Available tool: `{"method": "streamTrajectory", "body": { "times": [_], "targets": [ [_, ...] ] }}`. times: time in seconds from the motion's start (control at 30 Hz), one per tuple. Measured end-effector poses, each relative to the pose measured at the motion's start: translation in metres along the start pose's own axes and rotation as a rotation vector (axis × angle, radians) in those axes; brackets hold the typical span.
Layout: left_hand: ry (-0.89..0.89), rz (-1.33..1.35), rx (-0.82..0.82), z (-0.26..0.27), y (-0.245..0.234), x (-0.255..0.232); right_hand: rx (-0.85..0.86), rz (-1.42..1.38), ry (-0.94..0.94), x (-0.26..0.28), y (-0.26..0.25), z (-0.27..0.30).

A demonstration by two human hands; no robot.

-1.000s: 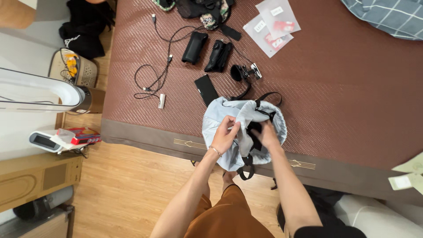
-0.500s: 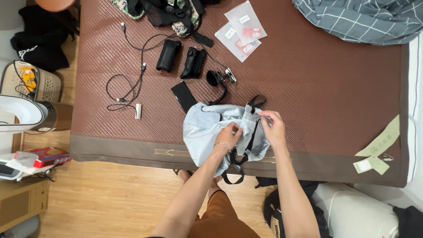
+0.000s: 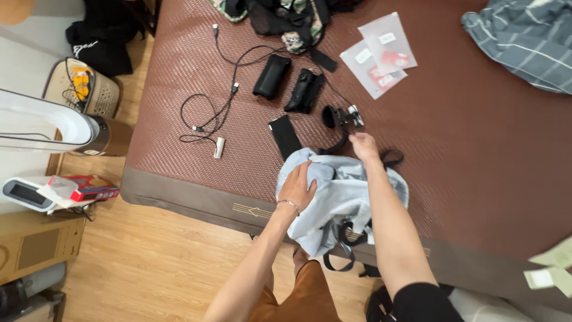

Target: The person sorts through various electronic gear, bags, and papers on a bed, placing items into a small grey drawstring bag and checking the contents of a white electronic device.

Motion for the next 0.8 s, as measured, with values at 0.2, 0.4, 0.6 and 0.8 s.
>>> {"method": "streamTrajectory", "body": {
  "times": [0.2, 0.4, 0.6, 0.8],
  "targets": [
    [0.017, -0.15, -0.102, -0.003, -0.034, 0.027, -0.181, 0.37, 0.022, 0.001, -0.002, -0.025],
    [0.01, -0.083, -0.142, 0.003, -0.045, 0.059, -0.025, 0.413, -0.069, 0.0, 0.012, -0.05],
    [-0.085, -0.02, -0.099, 0.015, -0.059, 0.069, -0.076, 0.582, -0.092, -0.028, 0.008, -0.072],
    [-0.068, 0.004, -0.108, 0.023, -0.078, 0.061, -0.093, 0.525, -0.078, 0.006, -0.032, -0.064]
  ]
}}
Point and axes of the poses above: each hand's wrist, its own z-axis away from the middle knuckle, its own y-axis out of the palm, x = y × z, the point moved 7 cm from there along -z, towards the middle knuckle, and after that the axes turned 11 degrees about -y, right-handed, at the moved point
